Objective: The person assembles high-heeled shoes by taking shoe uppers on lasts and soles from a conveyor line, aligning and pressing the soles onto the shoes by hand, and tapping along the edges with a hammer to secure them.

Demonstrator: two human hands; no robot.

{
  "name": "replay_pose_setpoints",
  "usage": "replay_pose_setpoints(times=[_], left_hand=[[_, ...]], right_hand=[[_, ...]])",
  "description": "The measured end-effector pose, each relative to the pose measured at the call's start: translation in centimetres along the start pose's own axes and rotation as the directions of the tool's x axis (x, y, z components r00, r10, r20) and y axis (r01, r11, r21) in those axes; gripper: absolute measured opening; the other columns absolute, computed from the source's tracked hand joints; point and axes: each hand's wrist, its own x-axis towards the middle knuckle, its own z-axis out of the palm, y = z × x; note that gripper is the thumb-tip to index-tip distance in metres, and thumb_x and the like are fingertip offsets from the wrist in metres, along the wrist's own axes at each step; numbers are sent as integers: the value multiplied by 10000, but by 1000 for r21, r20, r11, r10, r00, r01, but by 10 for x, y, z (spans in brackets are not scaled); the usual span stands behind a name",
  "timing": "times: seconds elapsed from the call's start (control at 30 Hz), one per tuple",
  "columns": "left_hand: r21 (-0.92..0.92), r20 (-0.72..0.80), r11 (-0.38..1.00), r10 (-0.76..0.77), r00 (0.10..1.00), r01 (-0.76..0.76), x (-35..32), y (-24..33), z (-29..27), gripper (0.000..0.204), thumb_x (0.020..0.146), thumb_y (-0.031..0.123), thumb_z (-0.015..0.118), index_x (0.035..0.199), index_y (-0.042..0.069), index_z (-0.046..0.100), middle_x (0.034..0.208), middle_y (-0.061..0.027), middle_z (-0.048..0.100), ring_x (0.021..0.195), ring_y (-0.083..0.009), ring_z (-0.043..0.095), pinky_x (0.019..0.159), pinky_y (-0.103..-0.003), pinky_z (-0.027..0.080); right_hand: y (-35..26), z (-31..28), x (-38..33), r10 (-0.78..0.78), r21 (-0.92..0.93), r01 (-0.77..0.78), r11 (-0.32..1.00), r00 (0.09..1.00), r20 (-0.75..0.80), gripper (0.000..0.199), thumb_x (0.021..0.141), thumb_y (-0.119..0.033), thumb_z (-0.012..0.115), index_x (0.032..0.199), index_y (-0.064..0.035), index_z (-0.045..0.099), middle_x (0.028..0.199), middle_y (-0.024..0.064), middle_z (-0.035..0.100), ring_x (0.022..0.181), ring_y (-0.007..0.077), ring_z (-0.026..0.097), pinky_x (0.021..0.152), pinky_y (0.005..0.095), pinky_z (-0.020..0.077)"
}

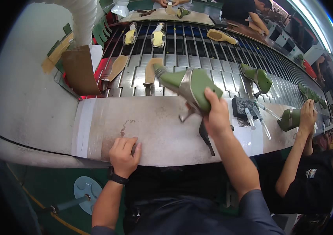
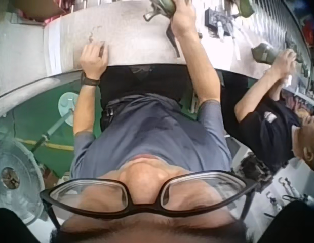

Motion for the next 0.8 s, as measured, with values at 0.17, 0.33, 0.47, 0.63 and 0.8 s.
replay_pose_setpoints(times=[0.17, 0.33, 0.47, 0.63, 0.8], left_hand=[[88, -58, 987, 136, 989, -131, 2, 1, 1, 145, 855, 41, 783, 992, 29, 739, 814, -112, 678, 735, -303, 651, 657, -410, 519], [98, -54, 988, 121, 991, -116, 0, -2, 2, 94, 850, 36, 781, 930, 46, 733, 702, -92, 615, 609, -284, 589, 558, -411, 451], [110, -72, 986, 137, 988, -128, -3, -6, -4, 65, 852, 28, 769, 889, 54, 722, 641, -78, 572, 551, -276, 553, 521, -401, 423], [98, -61, 985, 145, 988, -139, -1, -4, -4, 69, 849, 47, 775, 874, 62, 712, 652, -81, 567, 564, -289, 559, 527, -417, 427], [82, -44, 988, 136, 990, -132, 0, -7, -5, 78, 847, 64, 779, 872, 74, 706, 661, -80, 569, 579, -299, 572, 539, -433, 442]], right_hand=[[-2, -14, 111, -318, -852, 18, 524, 931, -176, 565, 974, -405, 697, 1328, 34, 668, 1131, 236, 777, 1040, 396, 737, 992, 453, 549], [34, -31, 131, -563, -958, 160, 238, 827, -1, 495, 945, -296, 729, 1327, 14, 673, 1284, 232, 723, 1197, 429, 663, 1086, 504, 491], [36, 41, 85, -620, -789, 612, 44, 636, 459, 397, 893, -77, 764, 1287, -47, 722, 1397, 226, 664, 1313, 420, 596, 1120, 494, 476], [84, 100, 102, -317, -766, 629, 134, 759, 568, 232, 984, -175, 675, 1156, -47, 765, 1178, 150, 754, 1117, 348, 696, 954, 452, 582], [91, 103, 129, 57, -913, 405, -51, 914, 402, 213, 967, -239, 675, 1010, -66, 792, 972, 174, 777, 969, 377, 746, 861, 486, 602]])
